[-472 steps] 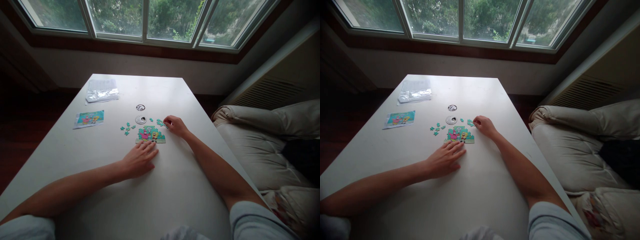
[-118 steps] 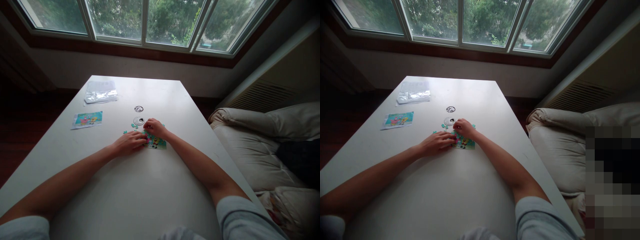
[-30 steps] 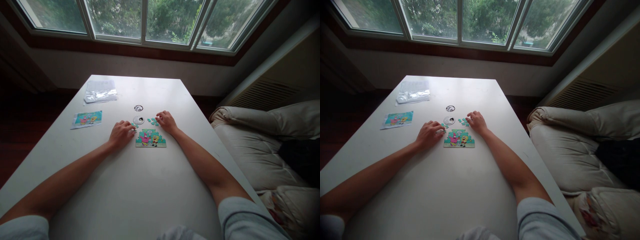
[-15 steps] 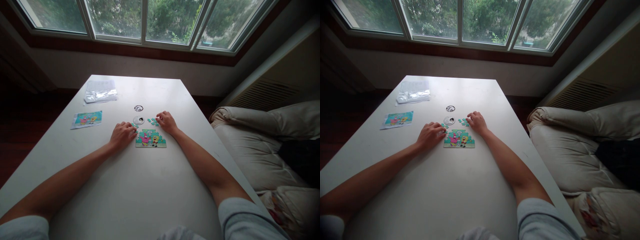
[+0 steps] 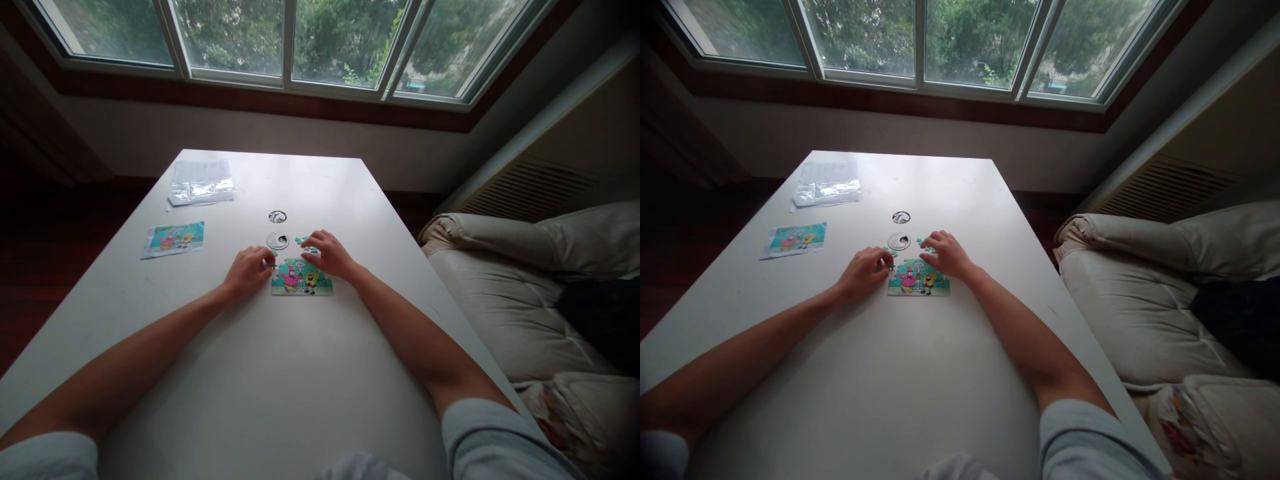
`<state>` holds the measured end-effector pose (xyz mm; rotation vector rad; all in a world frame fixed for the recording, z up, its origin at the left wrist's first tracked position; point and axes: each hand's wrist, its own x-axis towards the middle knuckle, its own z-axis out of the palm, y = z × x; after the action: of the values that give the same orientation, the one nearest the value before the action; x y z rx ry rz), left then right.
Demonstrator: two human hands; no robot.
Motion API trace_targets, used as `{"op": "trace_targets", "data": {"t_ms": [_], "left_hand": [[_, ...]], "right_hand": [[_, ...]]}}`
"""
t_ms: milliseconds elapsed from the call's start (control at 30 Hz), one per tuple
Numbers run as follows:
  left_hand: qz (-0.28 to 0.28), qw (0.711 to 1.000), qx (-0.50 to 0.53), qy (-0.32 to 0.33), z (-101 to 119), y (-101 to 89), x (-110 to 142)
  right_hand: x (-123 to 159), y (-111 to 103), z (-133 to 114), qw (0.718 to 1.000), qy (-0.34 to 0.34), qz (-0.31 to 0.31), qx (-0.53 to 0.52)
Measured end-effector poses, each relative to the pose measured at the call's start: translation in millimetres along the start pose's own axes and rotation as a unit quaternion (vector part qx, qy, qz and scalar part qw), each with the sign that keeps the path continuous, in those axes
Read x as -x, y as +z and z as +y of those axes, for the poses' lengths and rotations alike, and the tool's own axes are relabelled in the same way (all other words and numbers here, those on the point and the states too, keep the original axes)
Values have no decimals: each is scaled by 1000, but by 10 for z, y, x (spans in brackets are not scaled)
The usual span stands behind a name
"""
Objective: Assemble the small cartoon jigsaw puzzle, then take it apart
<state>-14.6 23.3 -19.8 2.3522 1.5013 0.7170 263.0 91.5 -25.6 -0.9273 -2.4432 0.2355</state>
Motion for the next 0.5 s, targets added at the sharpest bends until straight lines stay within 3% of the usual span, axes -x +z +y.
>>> {"op": "trace_targets", "data": {"t_ms": [167, 333, 500], "left_hand": [[7, 997, 64, -39, 24, -25, -7], [13, 990, 107, -88, 44, -57, -16], [6, 994, 81, -72, 48, -45, -25]], "right_hand": [[-15, 4, -139, 997, -47, -66, 19], [-29, 63, -175, 997, -40, -63, 25], [-34, 89, -207, 997, -35, -60, 32]]}}
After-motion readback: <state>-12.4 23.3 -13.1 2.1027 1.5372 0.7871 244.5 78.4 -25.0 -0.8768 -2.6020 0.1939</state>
